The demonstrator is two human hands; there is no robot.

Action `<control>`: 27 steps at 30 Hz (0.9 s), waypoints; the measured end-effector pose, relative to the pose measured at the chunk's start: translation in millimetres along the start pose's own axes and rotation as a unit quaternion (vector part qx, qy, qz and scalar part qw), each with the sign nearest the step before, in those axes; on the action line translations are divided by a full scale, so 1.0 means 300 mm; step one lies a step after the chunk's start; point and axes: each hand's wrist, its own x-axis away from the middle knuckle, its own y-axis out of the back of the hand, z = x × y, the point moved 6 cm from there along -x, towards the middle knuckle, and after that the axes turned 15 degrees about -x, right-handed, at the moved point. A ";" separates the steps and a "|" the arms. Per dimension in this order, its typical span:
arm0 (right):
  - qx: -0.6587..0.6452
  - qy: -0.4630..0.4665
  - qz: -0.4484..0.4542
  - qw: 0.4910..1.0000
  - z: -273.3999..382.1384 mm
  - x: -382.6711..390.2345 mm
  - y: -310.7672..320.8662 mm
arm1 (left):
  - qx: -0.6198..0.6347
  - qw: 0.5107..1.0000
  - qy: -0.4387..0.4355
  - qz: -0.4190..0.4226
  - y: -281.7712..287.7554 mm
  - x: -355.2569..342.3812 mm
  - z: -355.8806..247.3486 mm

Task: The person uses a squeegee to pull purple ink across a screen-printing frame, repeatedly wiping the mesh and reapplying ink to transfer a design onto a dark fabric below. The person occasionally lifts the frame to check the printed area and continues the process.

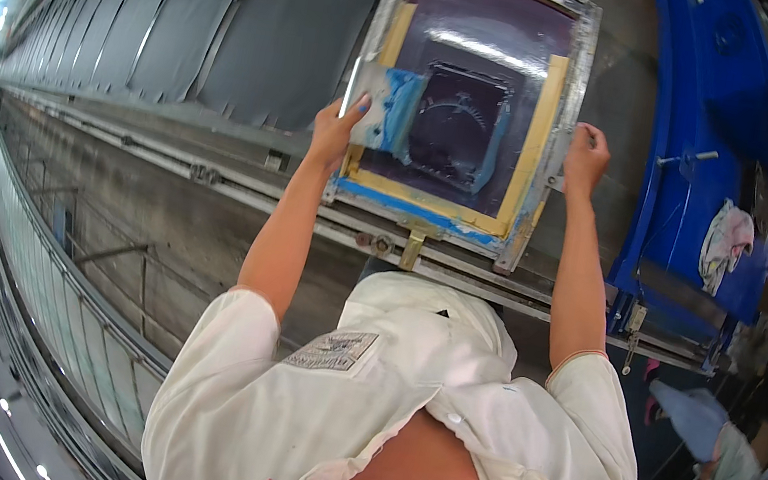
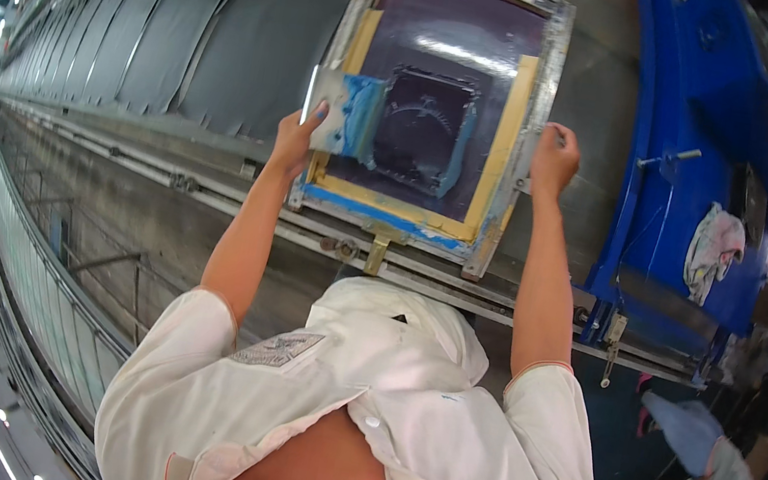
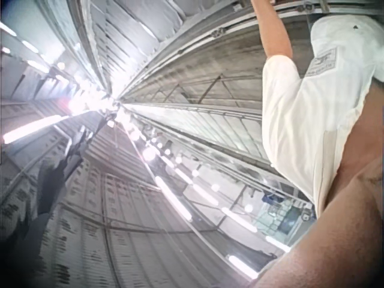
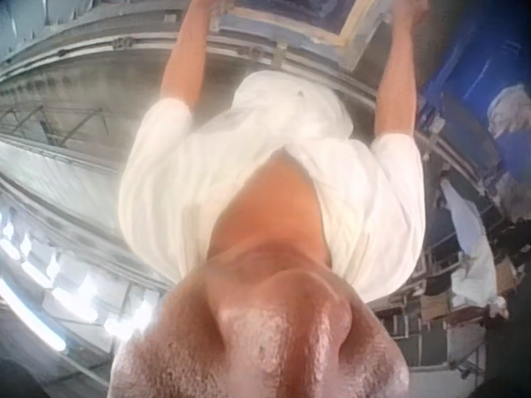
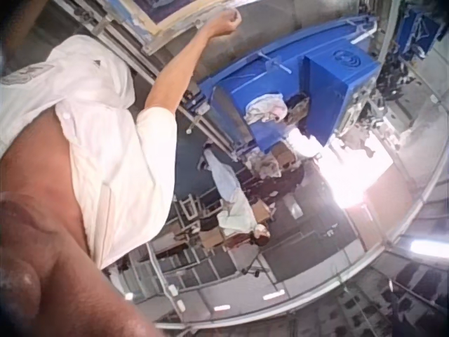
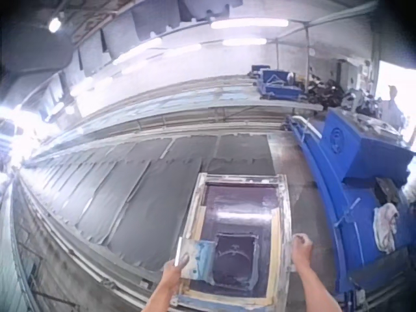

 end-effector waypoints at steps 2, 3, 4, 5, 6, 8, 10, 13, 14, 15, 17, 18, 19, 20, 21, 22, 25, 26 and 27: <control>0.010 0.003 -0.003 1.000 0.053 0.017 -0.041 | -0.163 0.981 -0.089 -0.050 0.000 0.007 -0.044; 0.020 0.000 0.001 1.000 0.080 0.035 -0.054 | -0.284 0.947 -0.125 -0.081 -0.011 0.035 -0.070; 0.031 -0.004 0.002 0.999 0.087 0.040 -0.044 | -0.295 0.949 -0.107 -0.018 -0.050 0.073 -0.132; 0.035 -0.018 0.004 0.999 0.078 0.035 -0.032 | -0.305 0.947 -0.089 0.042 -0.077 0.106 -0.202; 0.036 -0.030 0.012 0.999 0.071 0.034 -0.031 | -0.359 0.927 -0.048 0.096 -0.107 0.142 -0.241; 0.042 -0.061 0.033 0.997 0.087 0.043 -0.038 | -0.528 0.787 -0.291 0.131 -0.185 0.184 -0.362; 0.042 -0.037 0.029 0.998 0.069 0.048 -0.054 | -0.590 0.656 -0.444 0.155 -0.266 0.216 -0.382; 0.058 -0.049 0.034 0.997 0.026 0.030 -0.056 | -0.562 0.599 -0.524 0.225 -0.386 0.175 -0.387; 0.066 -0.064 0.040 0.995 0.014 0.028 -0.056 | -0.557 0.581 -0.537 0.255 -0.437 0.174 -0.399; 0.064 -0.064 0.042 0.995 0.009 0.018 -0.050 | -0.541 0.578 -0.549 0.269 -0.495 0.163 -0.404; 0.060 -0.068 0.054 0.994 0.009 0.018 -0.052 | -0.511 0.575 -0.567 0.296 -0.592 0.147 -0.392; 0.052 -0.062 0.056 0.995 0.016 0.014 -0.054 | -0.504 0.575 -0.571 0.298 -0.631 0.137 -0.385; 0.044 -0.055 0.060 0.996 0.025 0.018 -0.067 | -0.498 0.577 -0.574 0.299 -0.654 0.124 -0.369; 0.032 -0.044 0.070 0.996 0.042 0.020 -0.100 | -0.495 0.581 -0.576 0.292 -0.666 0.111 -0.356; 0.041 -0.050 0.080 0.995 0.015 0.026 -0.089 | -0.484 0.587 -0.581 0.290 -0.683 0.119 -0.332; 0.037 -0.043 0.099 0.993 -0.016 0.013 -0.088 | -0.484 0.591 -0.586 0.271 -0.683 0.103 -0.314; -0.016 -0.036 0.124 0.991 -0.027 -0.006 -0.065 | -0.460 0.587 -0.631 0.213 -0.658 0.085 -0.258; -0.022 -0.047 0.123 0.991 -0.037 0.001 -0.054 | -0.484 0.556 -0.647 0.194 -0.647 0.119 -0.275; -0.027 -0.056 0.123 0.990 -0.040 0.017 -0.057 | -0.517 0.527 -0.650 0.182 -0.619 0.146 -0.287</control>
